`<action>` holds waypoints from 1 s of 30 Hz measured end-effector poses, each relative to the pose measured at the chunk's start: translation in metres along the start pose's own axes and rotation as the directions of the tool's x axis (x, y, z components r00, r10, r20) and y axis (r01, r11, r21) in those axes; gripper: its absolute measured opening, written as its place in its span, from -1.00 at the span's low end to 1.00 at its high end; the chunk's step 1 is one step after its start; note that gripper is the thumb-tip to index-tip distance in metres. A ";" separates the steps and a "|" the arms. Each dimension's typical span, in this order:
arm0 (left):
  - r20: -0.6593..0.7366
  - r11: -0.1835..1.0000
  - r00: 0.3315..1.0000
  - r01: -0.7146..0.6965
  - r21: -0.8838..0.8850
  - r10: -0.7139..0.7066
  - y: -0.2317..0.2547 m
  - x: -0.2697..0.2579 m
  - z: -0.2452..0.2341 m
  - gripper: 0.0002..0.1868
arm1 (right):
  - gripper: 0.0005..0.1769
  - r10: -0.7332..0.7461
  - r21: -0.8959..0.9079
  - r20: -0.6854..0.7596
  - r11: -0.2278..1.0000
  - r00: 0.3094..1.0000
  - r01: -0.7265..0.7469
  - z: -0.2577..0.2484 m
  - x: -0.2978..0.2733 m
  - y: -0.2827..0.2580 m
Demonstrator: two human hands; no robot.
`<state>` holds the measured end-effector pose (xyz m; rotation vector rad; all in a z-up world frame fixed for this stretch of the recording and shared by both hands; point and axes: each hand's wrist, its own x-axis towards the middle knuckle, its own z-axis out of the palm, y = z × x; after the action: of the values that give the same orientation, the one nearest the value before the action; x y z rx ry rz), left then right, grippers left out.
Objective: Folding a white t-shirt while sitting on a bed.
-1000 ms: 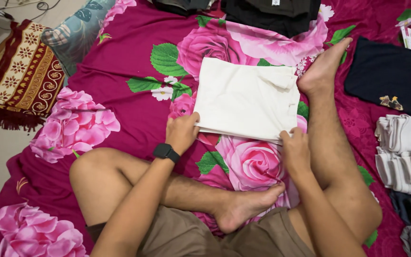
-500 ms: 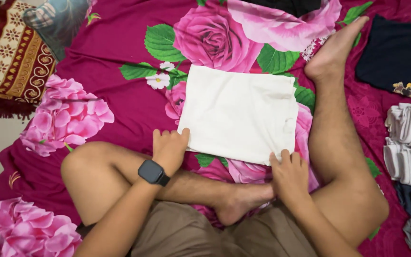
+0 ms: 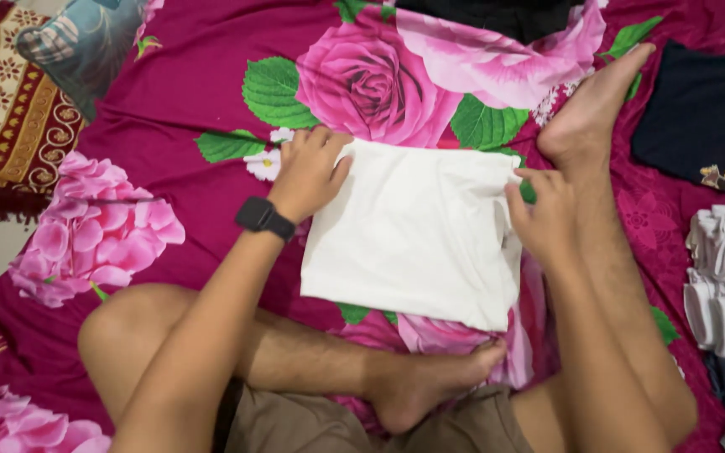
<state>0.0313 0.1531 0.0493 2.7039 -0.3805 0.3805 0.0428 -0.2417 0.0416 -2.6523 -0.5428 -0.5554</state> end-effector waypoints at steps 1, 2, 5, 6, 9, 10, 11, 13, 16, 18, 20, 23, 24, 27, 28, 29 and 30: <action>-0.071 0.999 0.997 -0.011 -0.036 0.008 -0.010 0.009 0.016 -0.65 | -0.68 0.020 0.069 -0.019 0.997 1.000 -0.019 0.009 0.009 0.006; -0.140 0.997 0.990 -0.023 -0.071 0.013 -0.021 0.017 0.032 -0.65 | -0.67 0.042 0.139 -0.035 0.990 0.999 -0.036 0.019 0.017 0.011; -0.073 0.989 0.993 0.081 -0.120 -0.090 -0.031 0.032 0.046 -0.66 | -0.57 0.098 0.128 0.097 0.986 0.990 -0.110 0.041 0.026 0.019; -0.069 0.989 0.993 0.083 -0.121 -0.092 -0.034 0.035 0.047 -0.66 | -0.57 0.100 0.129 0.101 0.985 0.990 -0.112 0.047 0.025 0.027; 0.011 0.962 0.981 0.190 -0.195 -0.192 -0.044 0.044 0.045 -0.70 | -0.70 0.159 0.112 0.085 0.979 0.984 -0.168 0.059 0.029 0.050; 0.060 0.922 0.973 0.230 -0.311 -0.223 -0.047 0.045 0.042 -0.72 | -0.70 0.212 0.188 0.154 0.953 0.965 -0.239 0.058 0.030 0.055; 0.111 0.866 0.962 0.271 -0.420 -0.247 -0.050 0.045 0.038 -0.75 | -0.70 0.258 0.257 0.226 0.914 0.939 -0.313 0.056 0.030 0.060; 0.160 0.796 0.954 0.299 -0.527 -0.253 -0.055 0.041 0.034 -0.79 | -0.74 0.240 0.292 0.242 0.906 0.940 -0.307 0.047 0.039 0.060; 0.179 0.714 0.950 0.310 -0.627 -0.255 -0.056 0.042 0.031 -0.84 | -0.80 0.258 0.337 0.269 0.877 0.928 -0.342 0.041 0.051 0.057; 0.161 0.711 0.951 0.305 -0.633 -0.264 -0.056 0.045 0.032 -0.85 | -0.81 0.293 0.342 0.296 0.856 0.909 -0.387 0.043 0.055 0.054; 0.072 0.818 0.963 0.259 -0.514 -0.260 -0.055 0.043 0.037 -0.86 | -0.78 0.227 0.172 0.250 0.946 0.941 -0.274 0.049 0.054 0.051; -0.156 0.971 0.968 0.167 -0.173 -0.195 -0.027 0.039 0.035 -0.83 | -0.76 0.192 0.065 0.235 0.975 0.953 -0.212 0.036 0.065 0.023; -0.157 0.970 0.968 0.170 -0.172 -0.197 -0.016 0.034 0.050 -0.83 | -0.76 0.189 0.066 0.236 0.976 0.953 -0.210 0.038 0.065 0.002; -0.321 0.991 0.946 0.086 0.104 -0.048 0.025 0.019 0.085 -0.69 | -0.75 -0.027 -0.078 -0.057 0.997 0.998 0.023 0.062 0.053 -0.055; -0.251 0.983 0.968 0.035 0.179 0.011 0.044 0.016 0.089 -0.61 | -0.65 -0.078 -0.126 0.038 0.989 0.996 0.082 0.082 0.044 -0.071; -0.175 0.968 0.982 -0.021 0.250 0.066 0.064 0.012 0.092 -0.52 | -0.53 -0.124 -0.168 0.135 0.975 0.983 0.146 0.103 0.035 -0.087; -0.178 0.967 0.982 -0.021 0.253 0.068 0.066 0.008 0.093 -0.52 | -0.53 -0.126 -0.168 0.130 0.975 0.983 0.148 0.103 0.034 -0.094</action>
<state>0.0376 0.0550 -0.0088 2.8732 -0.3615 0.7339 0.0611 -0.1073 -0.0046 -2.8461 -0.7490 -0.5089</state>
